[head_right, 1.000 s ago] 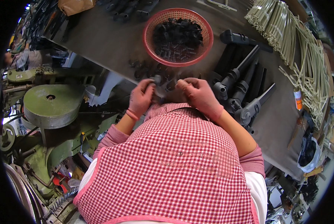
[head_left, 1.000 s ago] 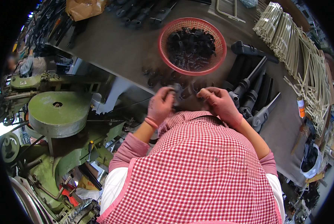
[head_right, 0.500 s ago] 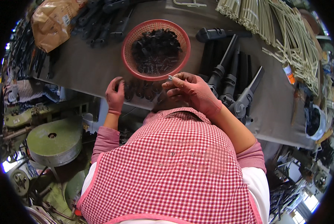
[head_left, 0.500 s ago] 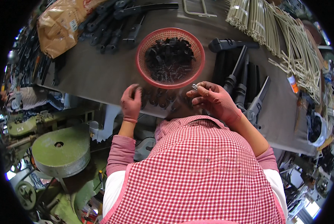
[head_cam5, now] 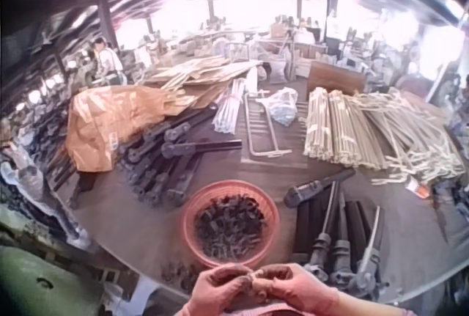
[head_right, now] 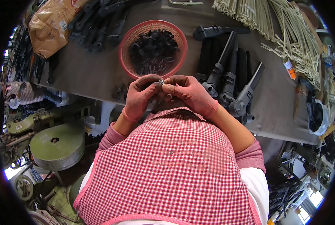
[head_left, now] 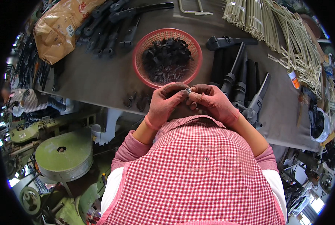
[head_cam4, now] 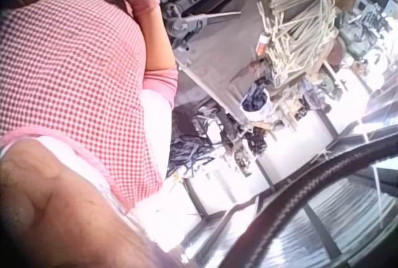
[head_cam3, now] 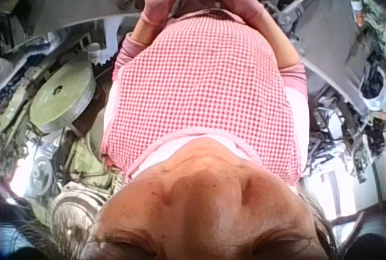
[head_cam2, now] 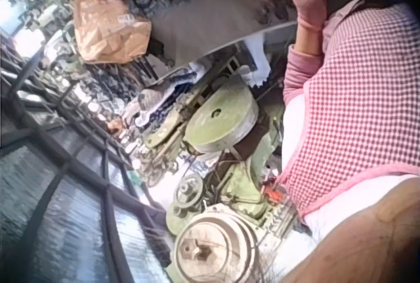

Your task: The person assembles metal rods with black plastic components at a factory workstation. They pick up rods and plastic parts, fit them together by hand, and place the assembled units on the table. The person also handles a red basket of small black parts and a white bag of components.

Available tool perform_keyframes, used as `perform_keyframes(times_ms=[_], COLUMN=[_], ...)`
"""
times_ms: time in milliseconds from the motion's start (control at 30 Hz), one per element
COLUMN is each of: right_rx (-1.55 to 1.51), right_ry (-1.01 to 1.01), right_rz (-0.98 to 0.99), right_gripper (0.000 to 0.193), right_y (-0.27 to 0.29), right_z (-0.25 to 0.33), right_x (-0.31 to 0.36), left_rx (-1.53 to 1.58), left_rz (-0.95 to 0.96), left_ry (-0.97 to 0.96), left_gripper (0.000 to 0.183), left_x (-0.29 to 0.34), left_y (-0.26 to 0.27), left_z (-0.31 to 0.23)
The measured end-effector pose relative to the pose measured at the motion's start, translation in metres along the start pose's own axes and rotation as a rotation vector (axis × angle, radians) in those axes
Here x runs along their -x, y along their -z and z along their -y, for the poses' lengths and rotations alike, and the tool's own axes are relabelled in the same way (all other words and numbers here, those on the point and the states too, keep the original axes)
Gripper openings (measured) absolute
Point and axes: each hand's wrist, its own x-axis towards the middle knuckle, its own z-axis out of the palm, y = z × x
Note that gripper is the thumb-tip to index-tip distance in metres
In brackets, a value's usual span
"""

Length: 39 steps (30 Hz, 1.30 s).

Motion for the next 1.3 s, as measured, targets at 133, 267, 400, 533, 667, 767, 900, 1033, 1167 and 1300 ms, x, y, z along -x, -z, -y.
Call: perform_keyframes(times_ms=[133,267,400,533,667,767,900,1033,1167,1300], right_rx=[0.114,0.248,0.431,0.340,-0.024,-0.252,-0.390,-0.525,-0.638,-0.373], right_ry=[-0.056,-0.027,0.021,0.072,0.050,-0.040,0.020,0.018,0.108,0.214], right_rz=[0.048,0.005,-0.103,-0.125,-0.029,-0.058,-0.134,-0.085,0.026,-0.162], right_gripper=[0.025,0.024,0.022,0.026,0.023,0.018,0.015,0.018,0.024,0.024], right_y=[-0.002,-0.001,0.001,0.007,0.017,0.028,0.048,0.057,0.058,0.067], right_z=[0.001,0.001,-0.003,-0.006,-0.010,-0.014,-0.012,-0.005,-0.001,-0.001], right_x=[-0.002,-0.007,-0.012,-0.019,-0.029,-0.038,-0.037,-0.025,-0.025,-0.040], left_rx=[0.004,-0.128,-0.065,0.055,-0.184,-0.592,-1.218,-2.043,-1.961,-1.451], left_rz=[0.012,-0.113,-0.196,-0.331,-0.298,-0.162,-0.128,-0.028,-0.001,-0.210], left_ry=[-0.004,-0.042,-0.047,-0.013,-0.174,-0.356,-0.387,-0.309,-0.355,-0.658], left_gripper=[0.019,0.017,0.017,0.013,0.011,0.013,0.021,0.028,0.016,0.013], left_x=[0.009,0.016,0.018,0.013,0.001,-0.024,-0.100,-0.171,-0.189,-0.171], left_y=[0.007,0.004,0.002,0.003,0.003,0.021,0.076,0.119,0.134,0.128], left_z=[0.006,0.014,0.024,0.028,0.031,0.032,0.034,0.046,0.051,0.045])
